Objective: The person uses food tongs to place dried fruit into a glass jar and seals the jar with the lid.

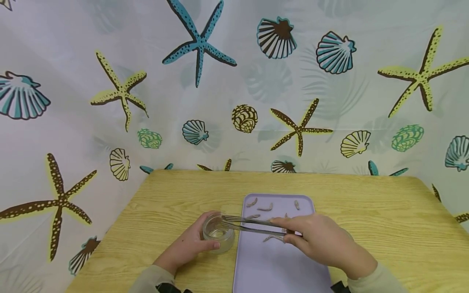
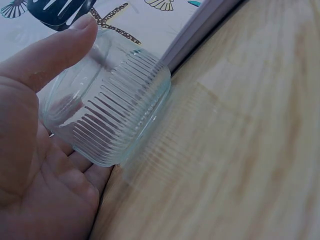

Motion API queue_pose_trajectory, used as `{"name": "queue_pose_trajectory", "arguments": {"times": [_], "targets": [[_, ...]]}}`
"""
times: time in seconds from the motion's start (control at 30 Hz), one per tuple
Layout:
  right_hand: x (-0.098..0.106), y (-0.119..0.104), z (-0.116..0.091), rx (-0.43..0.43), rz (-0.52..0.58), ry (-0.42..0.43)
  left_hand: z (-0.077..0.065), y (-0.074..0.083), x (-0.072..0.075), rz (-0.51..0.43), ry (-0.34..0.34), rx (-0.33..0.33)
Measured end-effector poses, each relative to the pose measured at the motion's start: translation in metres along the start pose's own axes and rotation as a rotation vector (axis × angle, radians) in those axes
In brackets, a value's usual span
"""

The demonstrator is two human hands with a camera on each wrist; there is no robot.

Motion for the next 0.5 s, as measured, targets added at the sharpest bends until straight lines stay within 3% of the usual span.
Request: {"name": "queue_pose_trajectory", "arguments": {"times": [0.5], "targets": [[-0.0003, 0.0068, -0.0008, -0.024, -0.022, -0.011, 0.0005, -0.0011, 0.0012, 0.018, 0.012, 0.022]]}}
Point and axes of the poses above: each hand's wrist, its own z-axis towards the middle knuckle, its own x-axis out of the back of the hand, y = z × x, the point moved 9 cm from there along z, towards the middle knuckle, and after that the axes turned 4 degrees about -z, right-handed, at the moved point
